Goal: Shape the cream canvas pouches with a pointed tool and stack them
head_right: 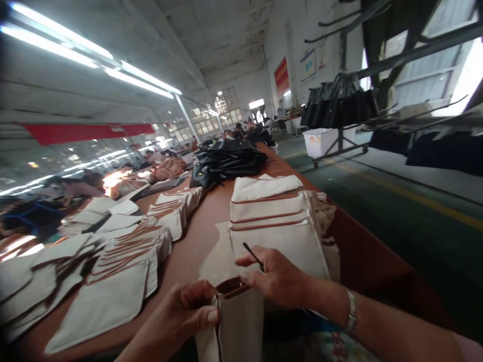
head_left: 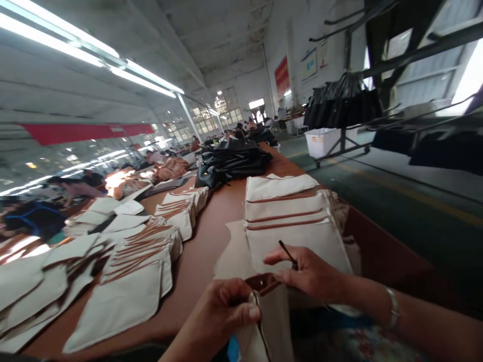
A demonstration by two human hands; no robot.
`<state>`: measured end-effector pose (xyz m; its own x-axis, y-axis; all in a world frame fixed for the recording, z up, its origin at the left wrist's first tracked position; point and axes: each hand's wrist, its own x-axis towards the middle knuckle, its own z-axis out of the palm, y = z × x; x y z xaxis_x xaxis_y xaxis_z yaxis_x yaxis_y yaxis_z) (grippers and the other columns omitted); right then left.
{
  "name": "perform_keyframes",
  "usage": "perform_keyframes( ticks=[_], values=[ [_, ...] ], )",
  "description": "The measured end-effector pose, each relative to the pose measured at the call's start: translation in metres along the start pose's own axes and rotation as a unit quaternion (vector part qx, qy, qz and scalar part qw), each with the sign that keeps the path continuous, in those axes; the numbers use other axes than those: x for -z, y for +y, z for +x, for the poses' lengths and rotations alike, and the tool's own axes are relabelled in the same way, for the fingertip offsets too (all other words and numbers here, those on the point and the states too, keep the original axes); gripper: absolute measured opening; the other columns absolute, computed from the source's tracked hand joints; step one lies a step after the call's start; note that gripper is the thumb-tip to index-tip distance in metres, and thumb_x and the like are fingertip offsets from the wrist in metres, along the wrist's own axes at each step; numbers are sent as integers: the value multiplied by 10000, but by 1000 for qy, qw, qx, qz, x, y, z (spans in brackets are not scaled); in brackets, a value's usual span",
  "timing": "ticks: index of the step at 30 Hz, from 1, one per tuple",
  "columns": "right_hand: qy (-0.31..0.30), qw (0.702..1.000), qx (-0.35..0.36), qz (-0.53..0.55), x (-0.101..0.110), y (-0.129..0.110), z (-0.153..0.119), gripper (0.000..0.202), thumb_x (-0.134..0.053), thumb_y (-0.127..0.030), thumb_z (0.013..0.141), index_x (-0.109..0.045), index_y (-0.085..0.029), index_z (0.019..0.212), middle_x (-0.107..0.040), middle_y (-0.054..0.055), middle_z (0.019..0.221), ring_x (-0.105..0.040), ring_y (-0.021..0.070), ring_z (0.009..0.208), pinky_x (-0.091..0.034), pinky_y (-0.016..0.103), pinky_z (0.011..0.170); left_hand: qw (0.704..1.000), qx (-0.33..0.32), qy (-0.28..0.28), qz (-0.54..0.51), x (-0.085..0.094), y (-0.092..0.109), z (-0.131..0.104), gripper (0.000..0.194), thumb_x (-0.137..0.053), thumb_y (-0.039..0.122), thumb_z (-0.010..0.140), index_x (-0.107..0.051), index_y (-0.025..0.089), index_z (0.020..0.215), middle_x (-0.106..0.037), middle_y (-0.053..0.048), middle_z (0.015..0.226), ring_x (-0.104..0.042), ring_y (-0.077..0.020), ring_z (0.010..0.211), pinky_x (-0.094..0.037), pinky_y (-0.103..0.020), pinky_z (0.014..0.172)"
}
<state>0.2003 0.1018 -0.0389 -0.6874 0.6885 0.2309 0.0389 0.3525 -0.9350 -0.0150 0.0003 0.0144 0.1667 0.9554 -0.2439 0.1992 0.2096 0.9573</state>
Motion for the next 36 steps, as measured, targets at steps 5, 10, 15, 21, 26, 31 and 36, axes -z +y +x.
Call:
perform_keyframes(
  ticks=[5, 10, 15, 21, 26, 31, 36],
  values=[
    [-96, 987, -20, 127, 2, -28, -3, 354, -572, -249, 845, -605, -117, 1171, -669, 95, 1058, -621, 191, 935, -478, 301, 827, 998, 2, -67, 16, -21, 7, 14, 355, -736, 458, 782, -679, 108, 765, -549, -3, 700, -428, -123, 650, -329, -219, 588],
    [-121, 976, -47, 172, 9, -21, -8, 243, -561, -185, 813, -591, -121, 1046, -608, 21, 922, -532, 104, 768, -434, 239, 750, 998, 20, -43, 40, -30, 4, 20, 373, -688, 478, 798, -687, 108, 748, -516, 6, 669, -404, -125, 641, -316, -221, 585],
    [-100, 982, -54, 153, 14, -10, -9, 281, -691, -307, 768, -573, -132, 954, -557, -17, 795, -468, 91, 697, -388, 203, 632, 996, 41, 14, 84, -40, 5, 29, 305, -660, 415, 788, -685, 127, 690, -520, 11, 635, -421, -136, 630, -339, -223, 585],
    [-111, 979, -61, 160, 15, -1, -5, 256, -745, -254, 689, -597, -113, 842, -559, -32, 702, -470, 73, 632, -384, 180, 575, 993, 47, 34, 103, -42, 0, 34, 265, -640, 389, 783, -687, 136, 720, -548, 3, 642, -431, -141, 618, -338, -228, 571],
    [-137, 955, -152, 215, 19, 1, -4, 193, -705, -223, 701, -613, -116, 832, -518, -62, 619, -400, 36, 456, -328, 150, 423, 998, 46, 3, 46, -41, -3, 36, 296, -673, 407, 769, -650, 126, 679, -526, 6, 642, -403, -130, 619, -330, -224, 581],
    [-111, 954, -195, 200, 15, 1, -5, 194, -713, -227, 702, -621, -123, 838, -489, -78, 560, -371, 35, 400, -289, 154, 384, 997, 40, 20, 58, -45, 0, 40, 373, -712, 478, 750, -615, 131, 654, -486, 23, 632, -386, -119, 611, -309, -205, 556],
    [-103, 979, -118, 132, 18, -4, -7, 110, -645, -131, 722, -628, -105, 827, -492, -63, 632, -373, 36, 537, -347, 148, 523, 992, 66, 17, 107, -44, -7, 39, 407, -672, 518, 778, -654, 119, 704, -506, 21, 618, -362, -105, 563, -293, -199, 517]
  ],
)
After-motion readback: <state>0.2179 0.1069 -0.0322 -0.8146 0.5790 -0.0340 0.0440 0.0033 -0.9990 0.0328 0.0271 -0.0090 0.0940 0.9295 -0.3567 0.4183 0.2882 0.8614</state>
